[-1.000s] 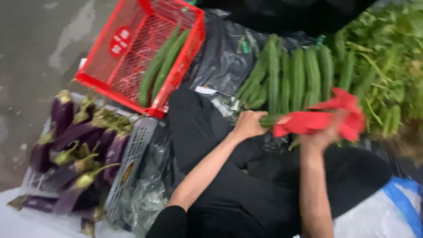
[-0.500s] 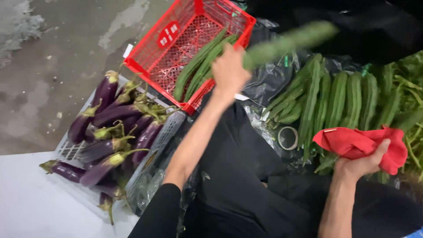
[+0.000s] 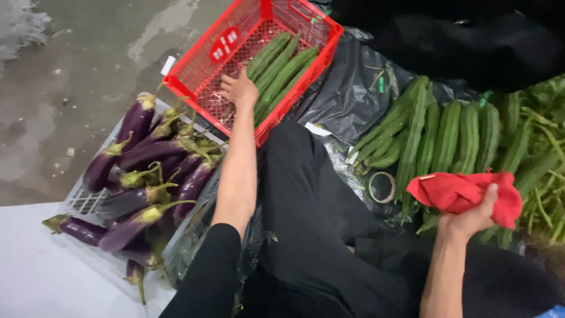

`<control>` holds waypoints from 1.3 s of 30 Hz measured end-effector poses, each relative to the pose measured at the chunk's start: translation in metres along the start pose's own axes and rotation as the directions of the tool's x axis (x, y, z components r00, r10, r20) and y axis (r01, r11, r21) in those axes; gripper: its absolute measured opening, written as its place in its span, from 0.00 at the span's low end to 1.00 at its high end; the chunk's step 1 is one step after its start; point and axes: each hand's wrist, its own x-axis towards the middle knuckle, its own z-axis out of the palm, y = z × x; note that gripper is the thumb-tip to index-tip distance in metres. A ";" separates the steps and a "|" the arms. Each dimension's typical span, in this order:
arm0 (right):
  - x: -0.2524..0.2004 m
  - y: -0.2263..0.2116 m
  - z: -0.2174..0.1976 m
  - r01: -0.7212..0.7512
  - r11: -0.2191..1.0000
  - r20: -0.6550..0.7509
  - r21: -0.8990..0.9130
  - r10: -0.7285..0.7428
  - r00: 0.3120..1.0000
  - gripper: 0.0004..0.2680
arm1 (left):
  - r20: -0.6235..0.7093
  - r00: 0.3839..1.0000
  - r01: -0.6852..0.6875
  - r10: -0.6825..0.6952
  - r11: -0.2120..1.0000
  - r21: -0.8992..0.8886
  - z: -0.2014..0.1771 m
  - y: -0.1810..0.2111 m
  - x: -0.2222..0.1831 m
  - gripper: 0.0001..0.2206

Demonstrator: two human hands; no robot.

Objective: Cleaning and polishing long green vegetables using a red cloth while sitting on the floor.

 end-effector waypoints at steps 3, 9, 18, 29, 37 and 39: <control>0.008 0.004 -0.008 0.035 0.999 0.040 -0.014 -0.035 0.999 0.14 | -0.120 0.992 -0.047 0.051 0.998 0.035 -0.002 -0.002 0.004 0.22; 0.010 0.006 0.006 -0.048 0.995 -0.167 -0.083 0.034 0.985 0.14 | -0.085 0.994 0.074 -0.068 0.995 0.067 0.024 0.013 0.015 0.19; -0.018 0.014 0.011 -0.083 0.740 0.129 -0.667 0.224 0.966 0.25 | -0.336 0.840 -0.535 0.427 0.549 -0.642 -0.126 0.137 -0.212 0.44; -0.003 0.057 -0.014 0.519 0.193 0.553 -0.832 0.341 0.760 0.21 | -0.044 0.487 -0.822 0.872 0.441 -0.360 0.020 0.134 -0.398 0.26; 0.012 -0.016 -0.013 0.383 0.324 0.402 -0.865 -0.010 0.916 0.17 | -0.033 0.437 -0.843 0.899 0.396 -0.364 0.012 0.138 -0.399 0.19; 0.021 -0.023 -0.022 0.348 0.271 0.354 -0.898 -0.028 0.935 0.18 | -0.035 0.452 -0.831 0.892 0.406 -0.381 0.005 0.139 -0.400 0.19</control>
